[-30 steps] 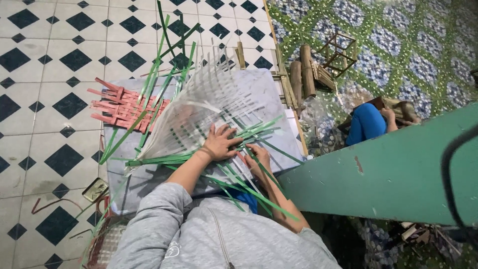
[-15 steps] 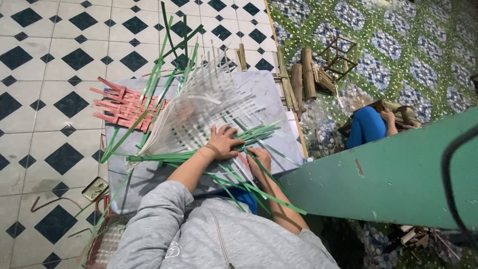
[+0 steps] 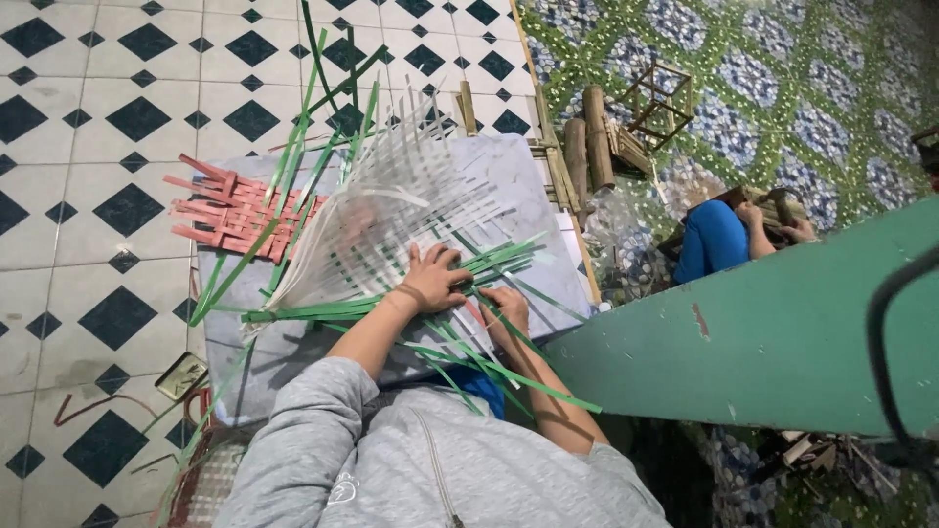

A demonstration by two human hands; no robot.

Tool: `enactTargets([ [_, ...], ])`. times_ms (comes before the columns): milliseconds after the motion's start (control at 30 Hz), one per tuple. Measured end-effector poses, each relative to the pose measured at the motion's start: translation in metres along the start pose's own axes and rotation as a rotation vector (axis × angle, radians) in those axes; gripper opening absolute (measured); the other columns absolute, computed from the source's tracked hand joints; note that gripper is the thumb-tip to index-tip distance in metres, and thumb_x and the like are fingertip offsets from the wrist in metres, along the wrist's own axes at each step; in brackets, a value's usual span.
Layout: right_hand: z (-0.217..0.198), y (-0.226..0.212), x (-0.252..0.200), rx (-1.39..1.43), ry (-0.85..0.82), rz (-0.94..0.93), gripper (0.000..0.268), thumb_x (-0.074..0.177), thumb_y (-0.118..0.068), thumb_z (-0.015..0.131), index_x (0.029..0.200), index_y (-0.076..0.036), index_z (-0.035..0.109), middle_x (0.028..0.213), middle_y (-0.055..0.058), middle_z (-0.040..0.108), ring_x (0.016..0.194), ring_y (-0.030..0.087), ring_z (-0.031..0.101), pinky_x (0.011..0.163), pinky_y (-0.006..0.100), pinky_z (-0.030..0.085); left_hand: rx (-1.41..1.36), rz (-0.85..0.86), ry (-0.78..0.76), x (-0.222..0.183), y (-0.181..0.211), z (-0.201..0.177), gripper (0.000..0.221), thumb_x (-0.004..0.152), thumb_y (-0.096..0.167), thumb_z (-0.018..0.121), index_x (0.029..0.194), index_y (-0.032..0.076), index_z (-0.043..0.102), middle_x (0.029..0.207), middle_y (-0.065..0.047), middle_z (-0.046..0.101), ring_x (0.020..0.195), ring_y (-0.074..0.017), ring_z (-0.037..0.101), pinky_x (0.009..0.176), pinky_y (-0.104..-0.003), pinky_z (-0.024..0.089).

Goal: Weaving colored plastic strips into a white plastic mesh to create a pattern.

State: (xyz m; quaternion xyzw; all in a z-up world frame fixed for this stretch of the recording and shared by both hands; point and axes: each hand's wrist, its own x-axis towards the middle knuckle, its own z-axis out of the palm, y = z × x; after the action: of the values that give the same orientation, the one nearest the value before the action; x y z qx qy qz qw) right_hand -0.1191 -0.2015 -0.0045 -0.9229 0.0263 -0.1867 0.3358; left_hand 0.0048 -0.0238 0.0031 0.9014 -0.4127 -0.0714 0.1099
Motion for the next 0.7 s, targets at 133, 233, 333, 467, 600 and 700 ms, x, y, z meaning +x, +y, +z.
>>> enactTargets([
  [133,-0.011,-0.009,0.000,0.024,-0.021,-0.030,0.028,0.076,-0.023,0.076,0.104,-0.022,0.074,0.089,0.004,0.069,0.087,0.029,0.062,0.086,0.039,0.046,-0.003,-0.007,0.016,-0.005,0.001,-0.011,0.051,0.078,0.064,0.063,0.125,0.049,0.053,0.144,0.002,0.038,0.142,-0.0287,0.024,0.107,-0.072,0.014],
  [233,-0.018,-0.007,-0.007,0.121,-0.008,-0.069,0.031,0.073,-0.019,0.077,0.104,-0.015,0.074,0.088,0.010,0.070,0.083,0.034,0.063,0.081,0.040,0.050,-0.207,-0.030,0.016,0.004,-0.007,0.000,0.064,0.077,0.059,0.069,0.134,0.038,0.050,0.151,-0.002,0.033,0.144,-0.0305,0.025,0.110,-0.073,0.016],
  [333,-0.019,-0.011,-0.008,0.111,0.010,-0.080,0.030,0.070,-0.013,0.077,0.100,-0.013,0.074,0.083,0.010,0.070,0.079,0.034,0.064,0.077,0.041,0.051,-0.323,-0.092,0.025,0.027,-0.021,0.024,0.047,0.093,0.043,0.060,0.137,0.038,0.047,0.153,-0.002,0.033,0.140,-0.0298,0.035,0.109,-0.070,0.019],
  [467,-0.011,0.004,-0.008,0.066,0.052,-0.100,0.032,0.068,-0.015,0.079,0.100,-0.014,0.075,0.082,0.008,0.070,0.078,0.031,0.065,0.076,0.039,0.051,-0.052,-0.098,0.052,0.055,-0.030,0.023,0.032,0.081,0.037,0.067,0.113,0.035,0.064,0.130,0.006,0.051,0.118,-0.0286,0.053,0.089,-0.058,0.046],
  [600,-0.015,-0.003,-0.007,0.093,0.050,-0.113,0.031,0.068,-0.011,0.078,0.098,-0.008,0.075,0.082,0.013,0.070,0.077,0.036,0.064,0.076,0.043,0.051,0.059,0.141,0.081,0.076,-0.040,0.009,0.013,0.077,0.021,0.066,0.084,0.017,0.077,0.093,-0.004,0.068,0.077,-0.0315,0.069,0.067,-0.046,0.060],
  [700,-0.018,-0.008,-0.007,0.126,0.072,-0.082,0.026,0.071,-0.012,0.077,0.097,-0.009,0.075,0.084,0.012,0.071,0.080,0.035,0.065,0.077,0.043,0.052,0.050,0.164,0.006,0.073,-0.029,-0.025,0.013,0.082,0.019,0.064,0.083,0.013,0.075,0.094,-0.011,0.064,0.079,-0.0369,0.068,0.067,-0.050,0.059],
])
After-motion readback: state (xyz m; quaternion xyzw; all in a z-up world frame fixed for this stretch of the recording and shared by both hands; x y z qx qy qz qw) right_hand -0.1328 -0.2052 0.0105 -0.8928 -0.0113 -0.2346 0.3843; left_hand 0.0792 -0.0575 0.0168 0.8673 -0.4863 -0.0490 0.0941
